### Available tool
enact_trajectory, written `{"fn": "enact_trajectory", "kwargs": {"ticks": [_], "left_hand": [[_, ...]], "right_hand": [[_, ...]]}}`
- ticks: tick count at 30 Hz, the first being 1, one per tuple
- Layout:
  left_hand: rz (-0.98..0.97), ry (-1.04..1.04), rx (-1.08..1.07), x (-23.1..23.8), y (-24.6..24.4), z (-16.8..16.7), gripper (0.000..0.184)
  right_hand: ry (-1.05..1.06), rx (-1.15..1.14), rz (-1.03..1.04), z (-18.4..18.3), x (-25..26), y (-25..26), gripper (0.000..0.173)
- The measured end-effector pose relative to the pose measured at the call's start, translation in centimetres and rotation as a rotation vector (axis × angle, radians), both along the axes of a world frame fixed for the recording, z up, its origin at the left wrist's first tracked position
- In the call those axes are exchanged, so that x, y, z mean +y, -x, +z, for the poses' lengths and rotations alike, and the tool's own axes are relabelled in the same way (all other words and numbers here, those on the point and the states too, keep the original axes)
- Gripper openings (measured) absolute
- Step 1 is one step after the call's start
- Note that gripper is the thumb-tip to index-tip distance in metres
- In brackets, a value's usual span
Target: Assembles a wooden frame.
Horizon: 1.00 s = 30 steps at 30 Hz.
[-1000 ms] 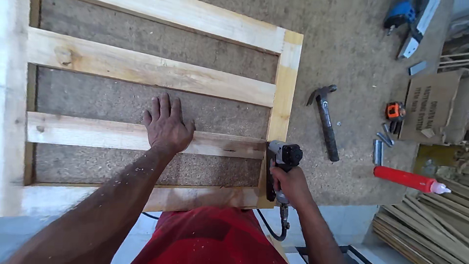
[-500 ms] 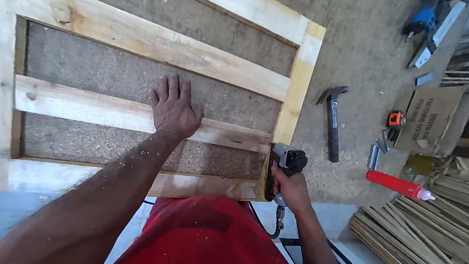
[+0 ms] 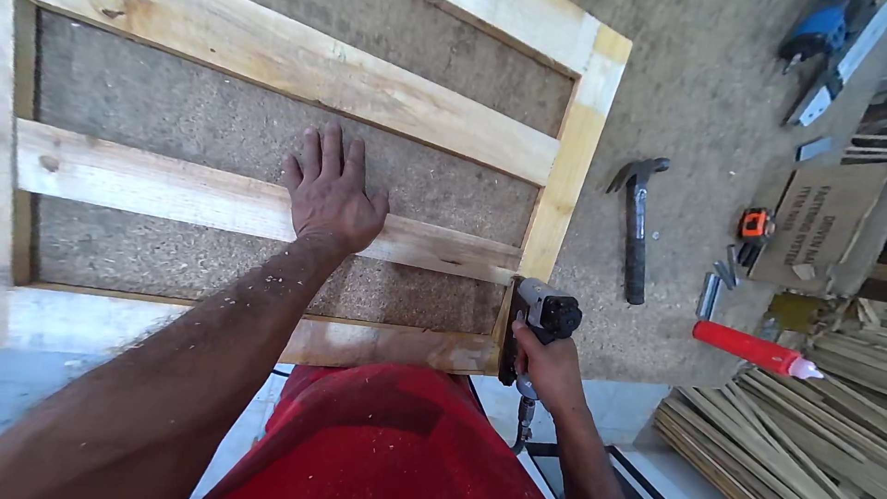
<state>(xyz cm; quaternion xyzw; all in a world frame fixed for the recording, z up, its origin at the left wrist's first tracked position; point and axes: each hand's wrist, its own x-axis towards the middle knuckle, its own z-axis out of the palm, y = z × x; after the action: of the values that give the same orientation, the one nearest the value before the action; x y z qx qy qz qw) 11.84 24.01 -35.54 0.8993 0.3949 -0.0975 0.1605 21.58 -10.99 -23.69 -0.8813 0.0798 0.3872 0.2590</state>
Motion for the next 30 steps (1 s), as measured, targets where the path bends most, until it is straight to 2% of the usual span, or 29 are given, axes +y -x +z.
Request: {"fn": "enact_trajectory", "kwargs": {"ticks": [3,14,19,21,25,28,30], "left_hand": [[0.001,0.004,0.005,0.0,-0.1,0.1,0.086],[-0.009,-0.005,0.006,0.0,-0.1,0.0,0.086],[-0.003,-0.004,0.011,0.1,-0.2,-0.1,0.085],[-0.008,0.000,0.003,0.1,-0.2,0.1,0.085],[-0.008,-0.007,-0.015,0.0,0.1,0.0,0.085],[-0.010,-0.027,-0.030,0.0,-0.1,0.1,0.086],[-0.011,-0.034,-0.022,0.0,0.0,0.1,0.086]], "right_hand": [[-0.031,0.010,-0.012,-0.1,-0.5,0.3,0.035],[0.094,0.009,0.065,-0.1,-0.8,1.2,0.038],[0.050,0.054,0.075,0.9,-0.5,-0.5,0.041],[-0.072,0.066,0.002,2.6,0.0,-2.4,0.043],[-0.227,0.004,-0.147,6.0,3.0,-8.7,0.037],[-0.285,-0.044,-0.145,5.9,6.7,-14.4,0.038],[-0.298,0.002,-0.120,5.0,9.1,-17.5,0.040]]}}
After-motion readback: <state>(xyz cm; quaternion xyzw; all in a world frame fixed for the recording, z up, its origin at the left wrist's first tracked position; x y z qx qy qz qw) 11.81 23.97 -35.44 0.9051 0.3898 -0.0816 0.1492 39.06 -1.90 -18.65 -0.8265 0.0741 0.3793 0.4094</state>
